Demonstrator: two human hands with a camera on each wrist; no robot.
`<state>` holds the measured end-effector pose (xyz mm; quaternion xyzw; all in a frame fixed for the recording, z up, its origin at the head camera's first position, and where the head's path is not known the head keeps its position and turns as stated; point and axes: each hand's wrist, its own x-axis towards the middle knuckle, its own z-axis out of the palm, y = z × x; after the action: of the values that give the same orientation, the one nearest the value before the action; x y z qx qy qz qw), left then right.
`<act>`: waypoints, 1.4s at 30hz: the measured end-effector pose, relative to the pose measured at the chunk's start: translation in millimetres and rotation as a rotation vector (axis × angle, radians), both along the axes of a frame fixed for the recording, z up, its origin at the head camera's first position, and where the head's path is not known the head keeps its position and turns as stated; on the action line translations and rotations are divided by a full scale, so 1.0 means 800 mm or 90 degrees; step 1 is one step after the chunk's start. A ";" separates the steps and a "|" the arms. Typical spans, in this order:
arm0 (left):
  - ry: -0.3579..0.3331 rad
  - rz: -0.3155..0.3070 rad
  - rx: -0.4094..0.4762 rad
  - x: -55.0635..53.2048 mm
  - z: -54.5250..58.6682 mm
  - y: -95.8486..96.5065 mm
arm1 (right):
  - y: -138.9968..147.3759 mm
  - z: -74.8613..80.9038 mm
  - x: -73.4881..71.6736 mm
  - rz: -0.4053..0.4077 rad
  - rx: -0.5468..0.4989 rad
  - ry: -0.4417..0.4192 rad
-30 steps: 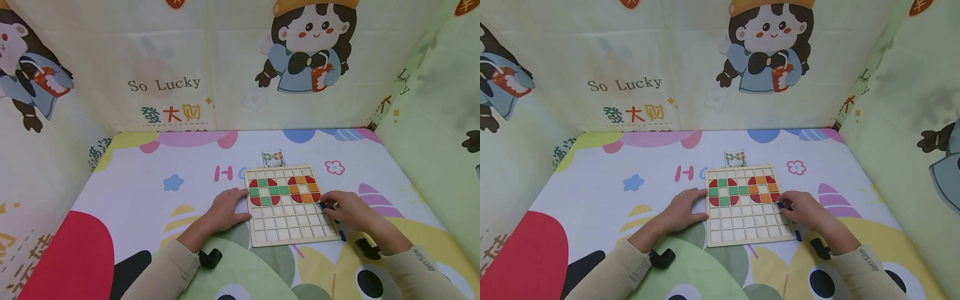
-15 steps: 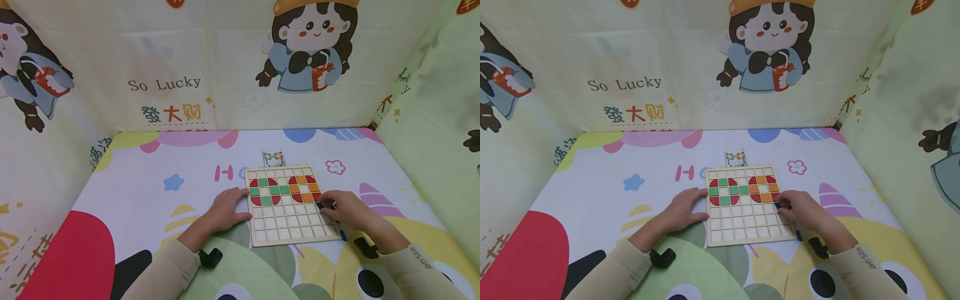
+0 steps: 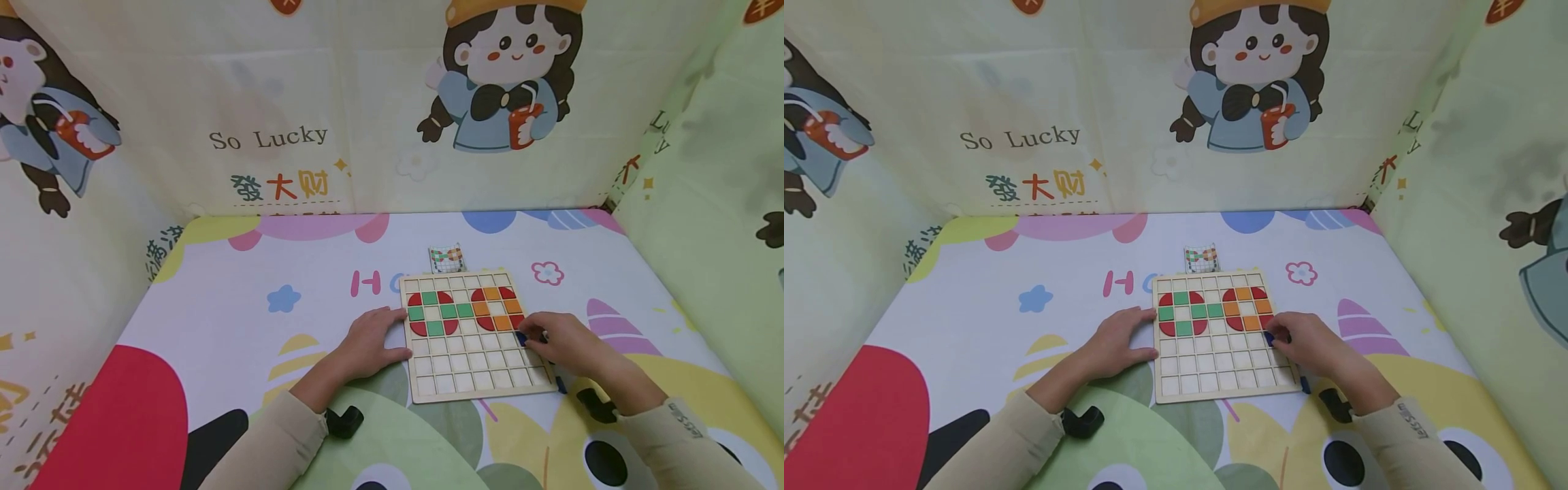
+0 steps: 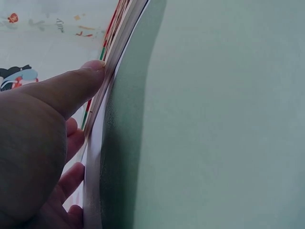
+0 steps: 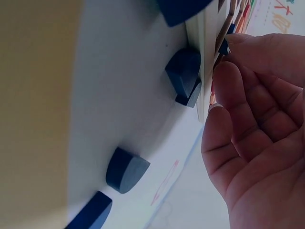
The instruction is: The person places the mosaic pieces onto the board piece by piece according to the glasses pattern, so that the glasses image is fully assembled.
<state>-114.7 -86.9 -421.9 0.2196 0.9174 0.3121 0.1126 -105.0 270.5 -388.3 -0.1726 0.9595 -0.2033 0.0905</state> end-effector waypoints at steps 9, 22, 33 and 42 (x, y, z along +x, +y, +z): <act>0.003 -0.002 0.000 0.000 -0.001 0.000 | -0.004 0.002 0.001 0.005 -0.006 0.001; 0.005 -0.001 -0.001 0.000 -0.002 0.000 | -0.006 0.001 -0.002 -0.005 -0.003 0.000; 0.003 0.000 -0.008 -0.001 -0.001 0.000 | -0.004 0.003 -0.001 0.001 0.001 -0.008; 0.002 0.000 -0.004 -0.001 -0.002 0.000 | 0.003 0.013 -0.001 -0.027 -0.002 0.002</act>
<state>-115.2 -86.8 -423.4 0.2195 0.9187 0.3087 0.1121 -105.9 272.9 -377.6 -0.1526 0.9628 -0.2065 0.0840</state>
